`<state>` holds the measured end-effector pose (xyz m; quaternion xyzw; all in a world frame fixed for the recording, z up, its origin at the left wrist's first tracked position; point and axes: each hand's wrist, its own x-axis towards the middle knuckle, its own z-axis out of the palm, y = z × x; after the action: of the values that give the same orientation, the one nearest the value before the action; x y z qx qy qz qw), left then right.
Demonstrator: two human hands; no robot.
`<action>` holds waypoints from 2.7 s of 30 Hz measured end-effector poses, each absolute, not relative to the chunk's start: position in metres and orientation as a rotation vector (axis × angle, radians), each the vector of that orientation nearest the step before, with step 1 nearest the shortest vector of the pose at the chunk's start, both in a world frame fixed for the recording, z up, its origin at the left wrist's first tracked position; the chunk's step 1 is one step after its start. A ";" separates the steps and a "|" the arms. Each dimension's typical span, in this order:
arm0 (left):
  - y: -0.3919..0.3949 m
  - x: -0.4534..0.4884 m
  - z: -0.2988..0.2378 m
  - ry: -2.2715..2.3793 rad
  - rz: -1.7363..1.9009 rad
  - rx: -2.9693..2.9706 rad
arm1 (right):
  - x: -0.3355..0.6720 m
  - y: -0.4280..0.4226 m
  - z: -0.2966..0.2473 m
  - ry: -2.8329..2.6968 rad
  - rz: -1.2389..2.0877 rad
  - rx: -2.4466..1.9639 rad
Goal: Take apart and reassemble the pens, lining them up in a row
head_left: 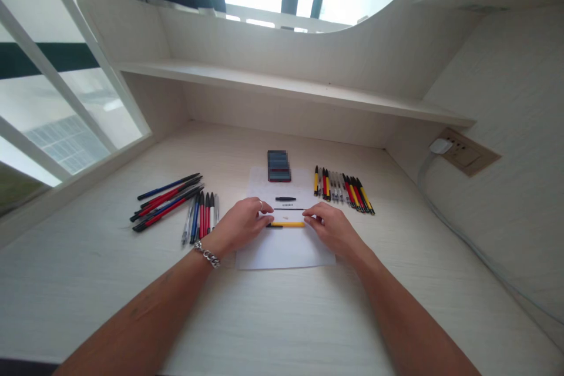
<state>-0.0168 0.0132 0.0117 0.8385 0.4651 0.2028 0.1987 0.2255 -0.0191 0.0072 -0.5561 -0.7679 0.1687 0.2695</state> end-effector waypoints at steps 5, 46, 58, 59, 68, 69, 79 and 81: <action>0.017 -0.022 0.012 1.365 0.619 2.330 | 0.227 -0.020 0.005 -2.073 0.482 -1.517; 0.001 -0.004 0.017 1.124 0.720 2.268 | 0.192 -0.029 0.019 -1.681 0.573 -1.287; -0.001 -0.003 0.018 1.095 0.691 2.283 | 0.190 -0.028 0.019 -1.711 0.638 -1.227; -0.002 -0.003 0.019 1.092 0.693 2.277 | 0.190 -0.027 0.020 -1.703 0.665 -1.226; 0.003 -0.007 0.021 1.088 0.842 2.053 | 0.207 -0.010 0.006 -1.774 0.492 -1.404; 0.004 -0.008 0.021 1.087 0.866 2.016 | 0.210 -0.007 0.003 -1.799 0.405 -1.454; 0.012 -0.014 0.017 1.148 0.962 1.912 | 0.210 0.003 -0.010 -1.977 0.213 -1.688; 0.014 -0.016 0.016 1.168 0.967 1.920 | 0.208 0.004 -0.011 -1.989 0.201 -1.730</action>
<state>-0.0157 0.0138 0.0159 0.7378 0.4490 0.3716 0.3406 0.2078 0.0035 -0.0109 -0.6343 -0.7291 0.0736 0.2463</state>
